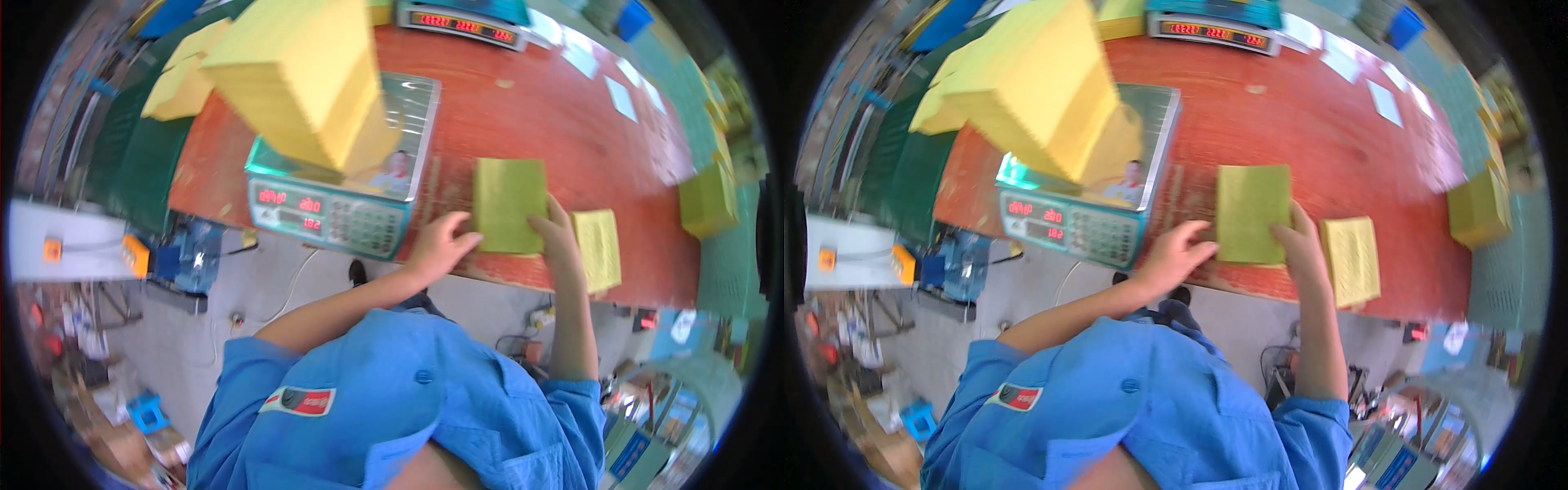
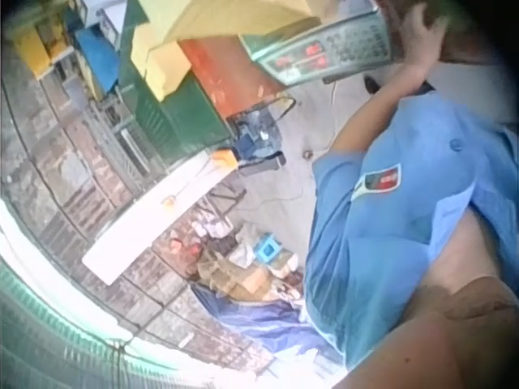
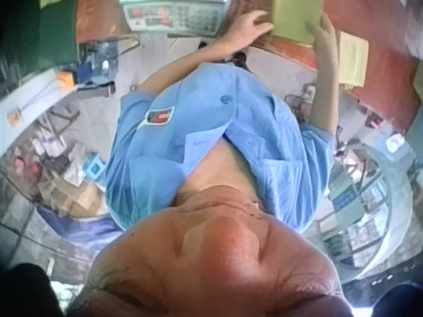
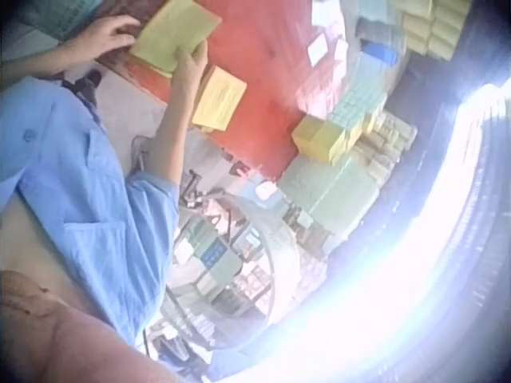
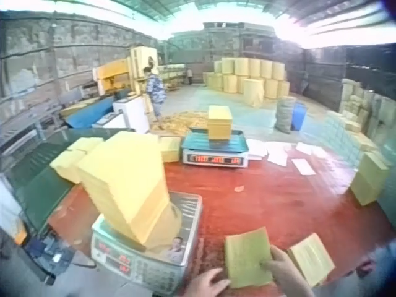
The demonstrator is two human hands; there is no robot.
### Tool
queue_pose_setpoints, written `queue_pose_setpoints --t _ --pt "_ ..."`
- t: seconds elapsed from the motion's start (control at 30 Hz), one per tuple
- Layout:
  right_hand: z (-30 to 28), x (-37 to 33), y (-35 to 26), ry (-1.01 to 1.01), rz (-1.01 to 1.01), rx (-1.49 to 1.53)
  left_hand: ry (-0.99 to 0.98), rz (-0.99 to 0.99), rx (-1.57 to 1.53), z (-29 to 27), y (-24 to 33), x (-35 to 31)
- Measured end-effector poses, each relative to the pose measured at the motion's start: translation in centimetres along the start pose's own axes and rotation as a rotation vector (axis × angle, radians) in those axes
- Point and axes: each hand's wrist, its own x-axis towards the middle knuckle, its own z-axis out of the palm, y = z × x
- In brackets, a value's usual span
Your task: The recorder is seen weighing stacks of yellow foam blocks on a scale and moving them between a table and a conveyor belt.
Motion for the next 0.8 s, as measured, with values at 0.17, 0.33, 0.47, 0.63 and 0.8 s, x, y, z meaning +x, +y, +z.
queue_pose_setpoints --t 0.17,0.33,0.47,0.63,0.8 --pt "1.9 -1.4 -1.2 0.081 -0.105 -0.237 0.079 0.033 0.192 1.6 0.3 0.4" --pt "0.4 -1.1 0.8 0.365 -0.265 -0.972 0.084 0.089 0.262 0.4 1.5 -0.1" --pt "1.1 -1.3 -0.3 0.465 -0.478 -0.962 -0.167 0.145 0.152 -5.3 6.0 -2.5" --pt "7.4 0.4 -4.0 0.277 -0.453 -0.473 0.293 0.581 -0.003 -19.8 13.5 -4.7" --pt "18.8 7.8 -7.6 0.010 -0.548 -0.183 0.654 0.478 -0.238 -34.2 18.3 3.0"
